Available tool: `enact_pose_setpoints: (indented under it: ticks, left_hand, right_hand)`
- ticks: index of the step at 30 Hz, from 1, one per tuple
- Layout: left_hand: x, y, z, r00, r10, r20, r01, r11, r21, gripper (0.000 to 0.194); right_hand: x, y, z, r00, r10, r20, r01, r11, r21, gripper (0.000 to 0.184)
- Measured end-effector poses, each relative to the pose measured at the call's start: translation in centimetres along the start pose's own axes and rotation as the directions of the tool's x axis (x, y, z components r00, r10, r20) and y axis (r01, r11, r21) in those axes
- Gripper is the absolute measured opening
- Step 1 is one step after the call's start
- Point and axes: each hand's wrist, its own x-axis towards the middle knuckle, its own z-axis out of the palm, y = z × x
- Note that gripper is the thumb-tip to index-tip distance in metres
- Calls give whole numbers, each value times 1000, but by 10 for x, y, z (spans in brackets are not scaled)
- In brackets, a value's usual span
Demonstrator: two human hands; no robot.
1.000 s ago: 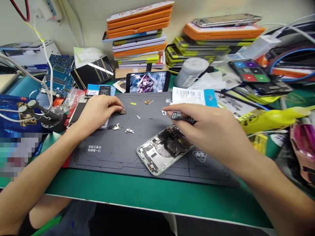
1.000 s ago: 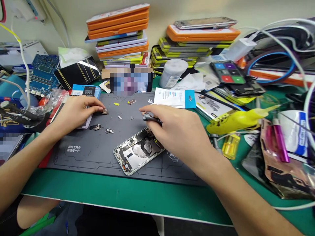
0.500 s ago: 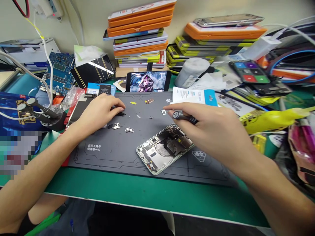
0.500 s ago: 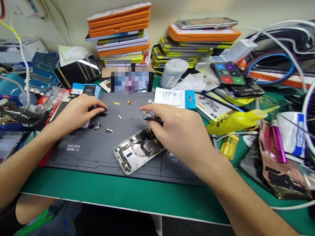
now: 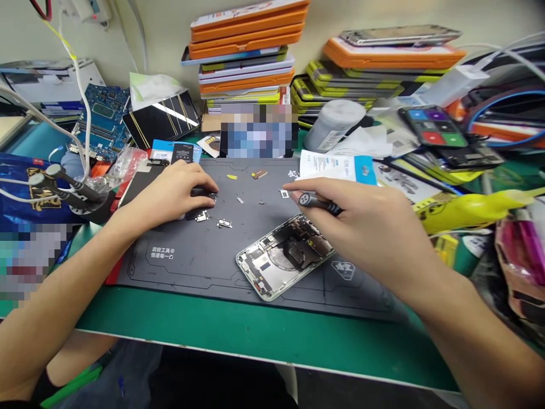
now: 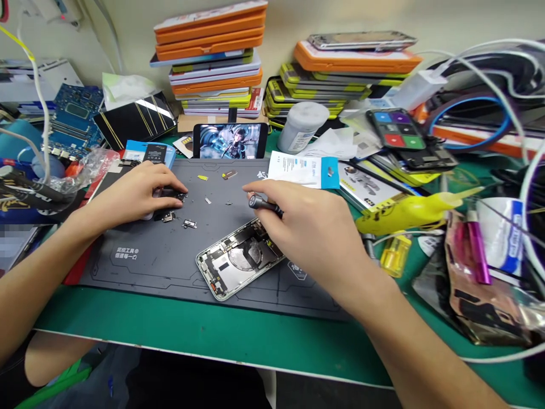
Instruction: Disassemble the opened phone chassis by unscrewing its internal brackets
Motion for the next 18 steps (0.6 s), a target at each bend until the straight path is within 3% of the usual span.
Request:
enact_pose_setpoints:
  ticks: [3, 7, 10, 13, 18]
  left_hand:
    - [-1, 7, 0, 998, -50, -32, 49, 998, -25, 13]
    - [-3, 19, -4, 967, -200, -157, 153, 951, -270, 6]
    - [-3, 24, -7, 941, -260, -218, 164, 910, -380, 6]
    - [-3, 24, -6, 951, -256, -171, 161, 887, -433, 8]
    - [-1, 20, -1, 980, -167, -107, 120, 930, -349, 10]
  right_hand:
    - [0, 0, 1, 1000, 0, -3, 0, 1000, -5, 35]
    - [0, 1, 3, 1000, -5, -23, 5, 1000, -6, 35]
    - [-1, -3, 3, 999, -13, -35, 14, 1000, 20, 33]
    - [-1, -13, -4, 999, 43, -34, -38, 993, 115, 28]
    - [3, -25, -13, 983, 167, 71, -181, 892, 415, 40]
